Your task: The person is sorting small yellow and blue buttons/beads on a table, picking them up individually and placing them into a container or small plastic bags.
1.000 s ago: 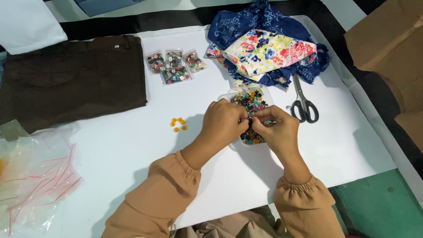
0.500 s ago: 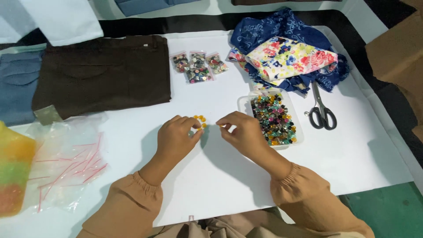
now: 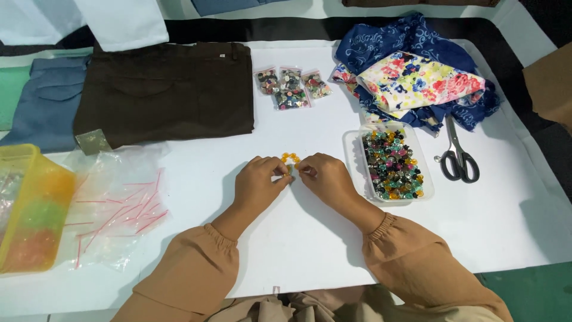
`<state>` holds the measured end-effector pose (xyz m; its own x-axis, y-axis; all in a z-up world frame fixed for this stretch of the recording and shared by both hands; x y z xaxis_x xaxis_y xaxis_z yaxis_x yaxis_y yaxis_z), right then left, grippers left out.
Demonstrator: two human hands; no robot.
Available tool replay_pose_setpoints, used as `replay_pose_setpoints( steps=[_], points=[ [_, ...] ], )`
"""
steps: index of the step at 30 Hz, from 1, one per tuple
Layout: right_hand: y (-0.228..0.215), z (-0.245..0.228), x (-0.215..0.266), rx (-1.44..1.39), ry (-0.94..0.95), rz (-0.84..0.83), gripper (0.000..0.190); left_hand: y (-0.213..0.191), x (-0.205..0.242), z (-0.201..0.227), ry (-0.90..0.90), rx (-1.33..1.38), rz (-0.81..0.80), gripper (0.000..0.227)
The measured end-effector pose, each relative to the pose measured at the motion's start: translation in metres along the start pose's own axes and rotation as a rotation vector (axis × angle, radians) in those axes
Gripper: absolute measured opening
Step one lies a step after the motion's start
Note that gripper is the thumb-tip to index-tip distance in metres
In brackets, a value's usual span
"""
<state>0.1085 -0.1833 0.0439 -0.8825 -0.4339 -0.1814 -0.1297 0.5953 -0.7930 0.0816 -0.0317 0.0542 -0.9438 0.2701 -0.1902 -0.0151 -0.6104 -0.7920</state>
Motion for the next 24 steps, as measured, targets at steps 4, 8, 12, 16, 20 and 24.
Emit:
replay_pose_setpoints(
  steps=[4, 8, 12, 16, 20, 24],
  points=[
    [-0.001, -0.003, 0.004, 0.020, -0.007, 0.007, 0.020, -0.002, 0.001, 0.001, -0.056, -0.005, -0.016, 0.020],
    [-0.018, -0.021, 0.011, 0.038, -0.117, 0.141, 0.024, -0.003, 0.003, 0.003, -0.001, -0.025, 0.020, 0.024],
    [-0.038, -0.094, 0.033, 0.234, -0.582, 0.488, 0.025, -0.022, 0.009, -0.001, 0.006, -0.048, 0.142, 0.027],
    [0.002, -0.138, 0.036, 0.159, -0.798, 0.533, 0.006, -0.082, 0.025, -0.041, -0.062, -0.045, 0.284, 0.028],
    [0.038, -0.192, 0.018, 0.069, -0.903, 0.498, 0.009, -0.160, 0.069, -0.103, -0.175, -0.191, 0.518, 0.032],
    [0.072, -0.235, -0.018, 0.006, -0.884, 0.436, 0.023, -0.213, 0.126, -0.169, -0.347, -0.388, 0.535, 0.025]
  ],
)
Point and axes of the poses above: each hand's wrist, its own x-axis away from the middle knuckle, its own y-axis out of the palm, z = x × y, the point moved 8 cm from there along -x, towards the middle knuckle, and after that the axes turned 7 degrees about -z, right-handed, at the moved point
